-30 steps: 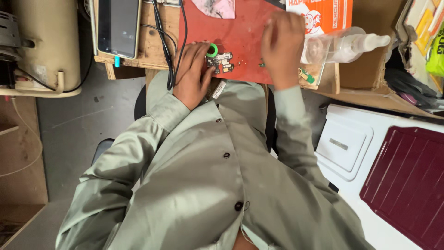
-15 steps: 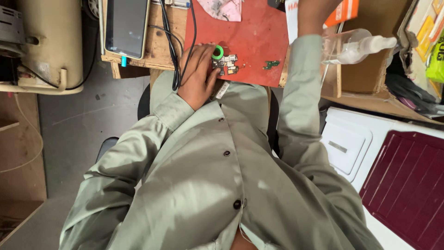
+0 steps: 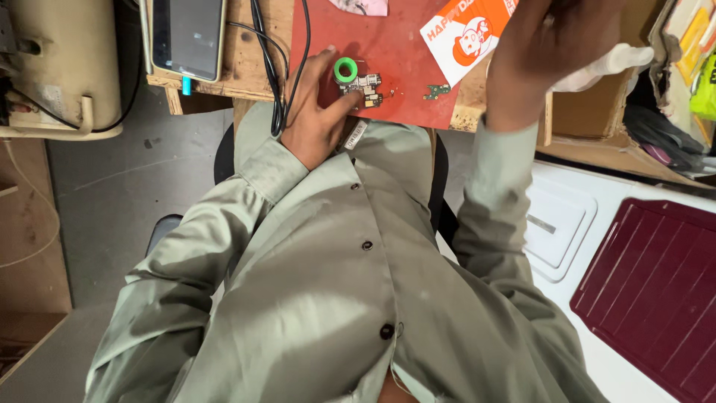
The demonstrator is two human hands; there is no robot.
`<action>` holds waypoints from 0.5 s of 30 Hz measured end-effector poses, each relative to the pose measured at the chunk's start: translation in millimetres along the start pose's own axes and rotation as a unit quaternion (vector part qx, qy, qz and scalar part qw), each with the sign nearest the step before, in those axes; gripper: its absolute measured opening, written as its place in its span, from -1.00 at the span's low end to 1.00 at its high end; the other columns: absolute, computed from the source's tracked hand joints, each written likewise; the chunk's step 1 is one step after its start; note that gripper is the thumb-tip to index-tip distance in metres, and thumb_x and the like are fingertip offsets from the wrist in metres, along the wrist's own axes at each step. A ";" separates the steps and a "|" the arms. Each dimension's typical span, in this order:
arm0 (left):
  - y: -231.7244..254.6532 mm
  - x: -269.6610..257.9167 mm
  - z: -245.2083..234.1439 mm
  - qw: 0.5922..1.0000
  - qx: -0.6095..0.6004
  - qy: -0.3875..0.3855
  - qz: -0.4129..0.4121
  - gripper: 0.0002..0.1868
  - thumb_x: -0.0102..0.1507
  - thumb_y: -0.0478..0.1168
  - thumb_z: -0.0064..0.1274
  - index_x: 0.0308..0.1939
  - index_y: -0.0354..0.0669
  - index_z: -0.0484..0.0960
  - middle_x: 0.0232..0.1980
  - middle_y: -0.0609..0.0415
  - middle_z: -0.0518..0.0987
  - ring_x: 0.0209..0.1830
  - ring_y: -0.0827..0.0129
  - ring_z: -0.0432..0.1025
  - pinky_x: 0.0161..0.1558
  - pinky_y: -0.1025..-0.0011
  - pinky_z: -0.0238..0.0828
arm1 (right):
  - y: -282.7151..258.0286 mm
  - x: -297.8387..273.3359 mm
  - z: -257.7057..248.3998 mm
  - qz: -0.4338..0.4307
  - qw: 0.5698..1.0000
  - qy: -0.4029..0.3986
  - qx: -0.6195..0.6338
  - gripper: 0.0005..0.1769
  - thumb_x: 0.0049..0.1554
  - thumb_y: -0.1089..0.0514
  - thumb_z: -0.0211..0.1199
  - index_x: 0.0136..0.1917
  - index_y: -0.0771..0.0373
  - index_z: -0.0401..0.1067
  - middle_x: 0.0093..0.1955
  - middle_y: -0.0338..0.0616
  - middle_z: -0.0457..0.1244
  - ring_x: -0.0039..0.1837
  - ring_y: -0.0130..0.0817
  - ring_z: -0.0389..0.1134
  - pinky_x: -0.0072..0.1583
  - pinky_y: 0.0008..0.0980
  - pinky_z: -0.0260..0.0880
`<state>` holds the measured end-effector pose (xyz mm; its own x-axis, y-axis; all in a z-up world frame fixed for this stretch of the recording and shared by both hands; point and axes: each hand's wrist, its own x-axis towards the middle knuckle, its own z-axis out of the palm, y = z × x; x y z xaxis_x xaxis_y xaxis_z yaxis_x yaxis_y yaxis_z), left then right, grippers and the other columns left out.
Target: The person sits with a small circuit board on their lap, sprays it with a liquid from a bottle, and uses a blue-handled screwdriver to scrape and clean the board's surface. They also use a small brush to sweep debris off the board.
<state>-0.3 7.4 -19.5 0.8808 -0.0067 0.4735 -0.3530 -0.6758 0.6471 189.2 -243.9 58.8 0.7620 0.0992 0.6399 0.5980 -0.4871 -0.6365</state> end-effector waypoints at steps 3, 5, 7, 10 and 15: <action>-0.8 0.2 -5.4 0.999 -0.009 -0.005 0.030 -0.72 0.33 -0.26 0.33 0.13 -0.04 0.70 0.54 -0.33 0.20 0.49 -0.23 0.22 0.46 -0.03 0.18 | -69.6 -18.5 -15.7 0.022 0.990 -0.140 -0.016 -0.90 0.45 0.38 0.12 0.21 0.40 0.25 0.00 -0.06 0.19 0.00 -0.38 0.20 0.07 -0.38 0.26; 1.1 1.9 -6.9 0.999 0.006 -0.014 0.033 -0.71 0.31 -0.24 0.33 0.11 -0.03 0.72 0.55 -0.31 0.20 0.51 -0.24 0.20 0.47 -0.07 0.15 | -96.8 -37.4 -16.2 0.103 0.966 -0.230 0.062 -0.74 0.49 0.32 0.08 0.39 0.38 0.14 0.17 -0.05 0.19 0.09 -0.41 0.23 0.14 -0.39 0.33; 1.0 3.9 -6.6 0.999 0.011 -0.016 0.041 -0.70 0.31 -0.21 0.32 0.13 -0.02 0.72 0.57 -0.31 0.18 0.52 -0.23 0.20 0.47 -0.07 0.15 | -105.5 -59.6 -12.3 0.190 0.931 -0.297 0.093 -0.63 0.46 0.27 0.10 0.41 0.37 0.05 0.22 -0.03 0.18 0.08 -0.35 0.28 0.11 -0.35 0.35; 0.8 3.3 -8.6 0.998 0.017 -0.032 0.045 -0.68 0.32 -0.20 0.31 0.17 -0.01 0.72 0.58 -0.30 0.18 0.52 -0.22 0.20 0.44 -0.05 0.15 | -103.4 -94.1 -5.8 0.136 0.933 -0.332 0.017 -0.70 0.43 0.28 0.10 0.36 0.34 0.12 0.18 0.09 0.23 0.12 -0.06 0.37 0.18 -0.22 0.38; -0.6 2.3 -7.2 0.997 0.033 -0.048 0.054 -0.64 0.31 -0.17 0.31 0.20 0.00 0.72 0.59 -0.29 0.19 0.53 -0.19 0.17 0.41 -0.05 0.15 | -103.7 -121.3 0.0 0.160 0.922 -0.351 -0.048 -0.67 0.36 0.29 0.09 0.37 0.33 0.20 0.14 0.29 0.32 0.14 0.23 0.38 0.12 -0.09 0.37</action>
<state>-0.3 13.1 -14.5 0.8665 -0.1501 0.4760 -0.4278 -0.7147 0.5533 34.7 -205.4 47.2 0.8886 0.4577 -0.0304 0.3165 -0.6596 -0.6817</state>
